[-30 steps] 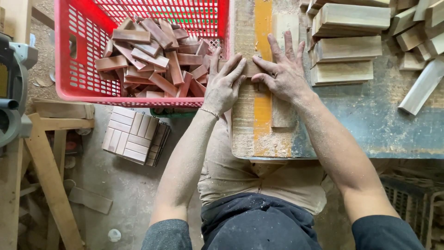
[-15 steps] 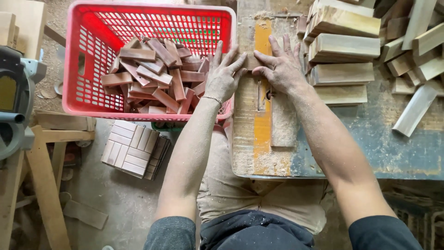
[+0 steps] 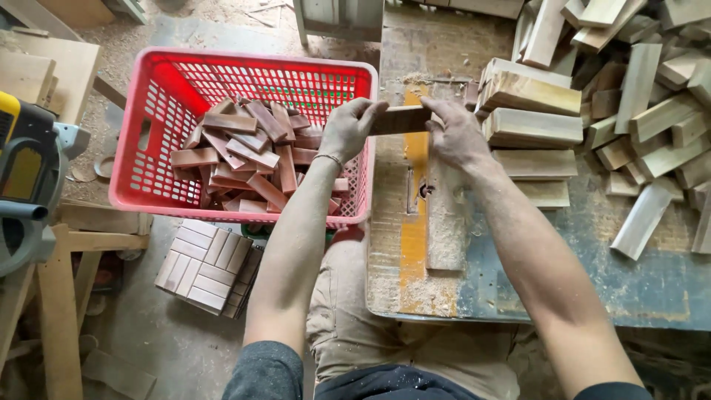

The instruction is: Routing the edges of small wooden blocks on a router table and collecting them in a basket.

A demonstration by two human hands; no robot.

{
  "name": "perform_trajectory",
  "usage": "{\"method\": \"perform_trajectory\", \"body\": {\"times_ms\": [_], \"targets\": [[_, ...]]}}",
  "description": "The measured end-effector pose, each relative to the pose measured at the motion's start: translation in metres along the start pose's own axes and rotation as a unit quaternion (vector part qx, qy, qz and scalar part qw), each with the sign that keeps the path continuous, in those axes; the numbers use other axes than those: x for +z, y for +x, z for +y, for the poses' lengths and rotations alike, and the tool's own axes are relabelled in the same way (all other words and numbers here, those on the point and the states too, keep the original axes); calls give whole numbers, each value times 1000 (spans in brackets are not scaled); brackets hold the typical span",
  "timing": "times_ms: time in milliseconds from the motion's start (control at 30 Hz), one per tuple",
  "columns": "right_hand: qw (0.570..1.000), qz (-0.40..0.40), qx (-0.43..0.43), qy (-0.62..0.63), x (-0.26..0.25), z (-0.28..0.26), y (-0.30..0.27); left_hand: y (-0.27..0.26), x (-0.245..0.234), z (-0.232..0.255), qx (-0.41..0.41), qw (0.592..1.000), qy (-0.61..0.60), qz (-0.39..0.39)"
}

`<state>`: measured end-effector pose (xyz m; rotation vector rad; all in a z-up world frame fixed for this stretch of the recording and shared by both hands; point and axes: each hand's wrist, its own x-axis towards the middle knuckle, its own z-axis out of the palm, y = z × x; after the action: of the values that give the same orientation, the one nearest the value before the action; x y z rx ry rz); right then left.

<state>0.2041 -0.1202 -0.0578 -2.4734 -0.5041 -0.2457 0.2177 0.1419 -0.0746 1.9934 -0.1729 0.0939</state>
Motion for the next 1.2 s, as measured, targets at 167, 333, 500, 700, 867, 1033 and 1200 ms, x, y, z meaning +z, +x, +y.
{"method": "perform_trajectory", "body": {"times_ms": [167, 333, 500, 700, 867, 1033, 1200], "targets": [[941, -40, 128, 311, -66, -81, -15, -26, -15, 16, -113, 962, -240, -62], [876, 8, 173, 451, -69, -105, -39, -89, -57, 59, -164, 891, -395, -153], [875, 18, 101, 474, -73, -132, -55, -121, -74, 29, -89, 898, -424, -76], [885, 22, 115, 452, -94, -143, -86, -127, -105, -34, -287, 803, -424, 305], [905, 77, 141, 395, -108, -105, -118, -133, -52, -28, -206, 899, -302, 241], [928, 198, 220, 226, -131, -34, -166, -139, 28, 88, -66, 949, -310, -2], [915, 195, 339, 102, -139, 12, -225, -161, 120, 125, -7, 983, -136, -126]]}}
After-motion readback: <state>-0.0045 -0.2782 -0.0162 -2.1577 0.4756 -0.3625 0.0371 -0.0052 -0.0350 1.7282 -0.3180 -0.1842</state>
